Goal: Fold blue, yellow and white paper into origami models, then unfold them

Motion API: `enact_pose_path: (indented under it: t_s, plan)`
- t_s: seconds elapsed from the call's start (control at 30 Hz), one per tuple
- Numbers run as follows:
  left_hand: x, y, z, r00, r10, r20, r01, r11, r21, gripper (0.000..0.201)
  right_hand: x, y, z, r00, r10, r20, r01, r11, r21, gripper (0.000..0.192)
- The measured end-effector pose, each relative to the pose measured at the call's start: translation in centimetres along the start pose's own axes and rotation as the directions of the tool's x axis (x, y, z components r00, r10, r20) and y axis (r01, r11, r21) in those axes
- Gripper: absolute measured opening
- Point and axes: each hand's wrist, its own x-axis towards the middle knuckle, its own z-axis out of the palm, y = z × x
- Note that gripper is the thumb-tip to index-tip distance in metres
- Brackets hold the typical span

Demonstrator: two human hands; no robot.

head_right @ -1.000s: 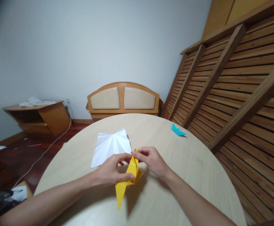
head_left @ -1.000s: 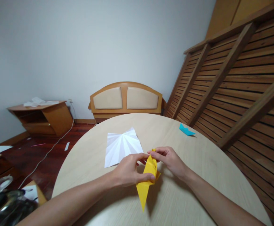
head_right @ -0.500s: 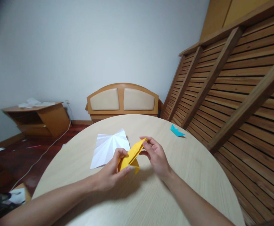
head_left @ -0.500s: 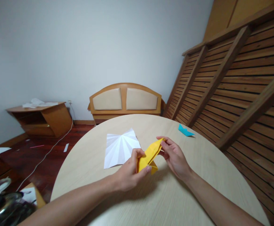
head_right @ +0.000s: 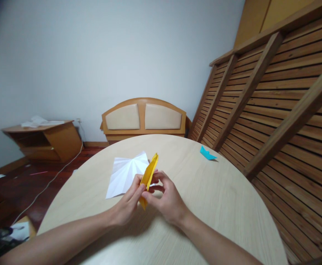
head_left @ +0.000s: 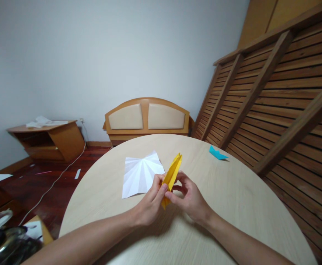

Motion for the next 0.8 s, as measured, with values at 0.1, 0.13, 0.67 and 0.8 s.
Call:
enact_pose_path:
  t_s: [0.1, 0.13, 0.67, 0.8]
  plan:
    - [0.1, 0.0, 0.1, 1.000, 0.027, 0.000, -0.027, 1.000, -0.001, 0.036, 0.2, 0.0, -0.2, 0.999, 0.035, 0.004, -0.035, 0.999, -0.020, 0.028]
    - [0.2, -0.1, 0.1, 0.999, 0.041, 0.001, -0.041, 0.999, 0.007, 0.034, 0.3, 0.0, -0.2, 0.999, 0.038, -0.007, -0.039, 0.999, -0.020, 0.027]
    - [0.2, -0.5, 0.2, 0.994, 0.071, -0.084, -0.061, 0.991, 0.117, 0.031, 0.6, 0.5, -1.2, 0.999, 0.035, -0.022, -0.035, 0.999, 0.007, 0.021]
    - [0.3, -0.3, 0.3, 0.989, 0.060, -0.133, -0.041, 0.989, 0.145, 0.039, 0.9, 0.7, -1.1, 0.999, 0.027, -0.039, -0.027, 1.000, 0.011, 0.020]
